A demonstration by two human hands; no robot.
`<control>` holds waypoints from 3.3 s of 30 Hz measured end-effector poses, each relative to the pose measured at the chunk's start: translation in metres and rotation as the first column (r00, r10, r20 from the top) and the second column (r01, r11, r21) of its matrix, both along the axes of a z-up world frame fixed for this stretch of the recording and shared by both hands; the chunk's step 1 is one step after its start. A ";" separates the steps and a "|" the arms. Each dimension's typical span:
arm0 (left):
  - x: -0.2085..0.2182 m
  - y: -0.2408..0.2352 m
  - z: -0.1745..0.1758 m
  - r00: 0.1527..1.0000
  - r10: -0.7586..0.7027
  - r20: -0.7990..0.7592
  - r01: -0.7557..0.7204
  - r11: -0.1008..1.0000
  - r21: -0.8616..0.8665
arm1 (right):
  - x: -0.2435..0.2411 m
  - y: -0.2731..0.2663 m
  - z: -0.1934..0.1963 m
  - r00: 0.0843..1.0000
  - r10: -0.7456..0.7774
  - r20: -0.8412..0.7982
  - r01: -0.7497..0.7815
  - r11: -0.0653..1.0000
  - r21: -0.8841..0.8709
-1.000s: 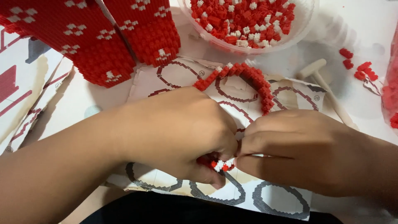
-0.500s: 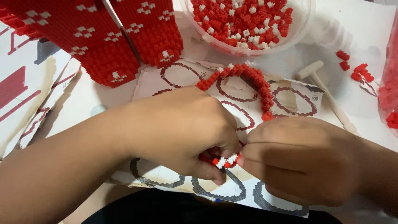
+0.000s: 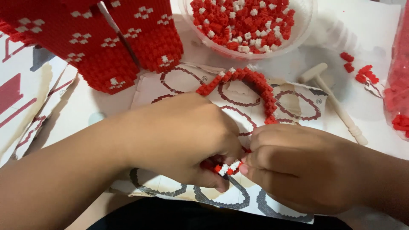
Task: Assembling a circular structure using small interlocking plastic building blocks on a craft table.
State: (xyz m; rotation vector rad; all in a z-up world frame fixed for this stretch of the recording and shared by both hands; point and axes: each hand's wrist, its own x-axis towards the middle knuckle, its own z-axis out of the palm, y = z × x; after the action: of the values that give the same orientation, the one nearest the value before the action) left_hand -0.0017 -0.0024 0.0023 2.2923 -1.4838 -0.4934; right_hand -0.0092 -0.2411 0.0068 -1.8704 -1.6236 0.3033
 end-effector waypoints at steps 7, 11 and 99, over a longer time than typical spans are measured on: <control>0.000 -0.001 -0.001 1.000 0.001 -0.001 -0.001 1.000 -0.015 | -0.003 -0.001 -0.007 0.999 -0.041 -0.013 0.041 0.999 -0.011; 0.000 -0.001 -0.002 1.000 -0.001 0.002 0.001 0.999 -0.032 | 0.003 0.001 -0.006 0.977 0.075 0.199 -0.085 0.995 0.046; 0.004 0.006 0.008 0.999 0.014 -0.051 -0.024 0.981 -0.192 | 0.024 -0.013 0.007 0.962 0.006 0.272 -0.025 0.998 0.064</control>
State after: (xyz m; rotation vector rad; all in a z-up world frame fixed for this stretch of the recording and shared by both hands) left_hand 0.0025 0.0036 0.0101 2.1277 -1.4193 -0.3802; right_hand 0.0146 -0.2540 0.0141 -1.9141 -1.8047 -0.0046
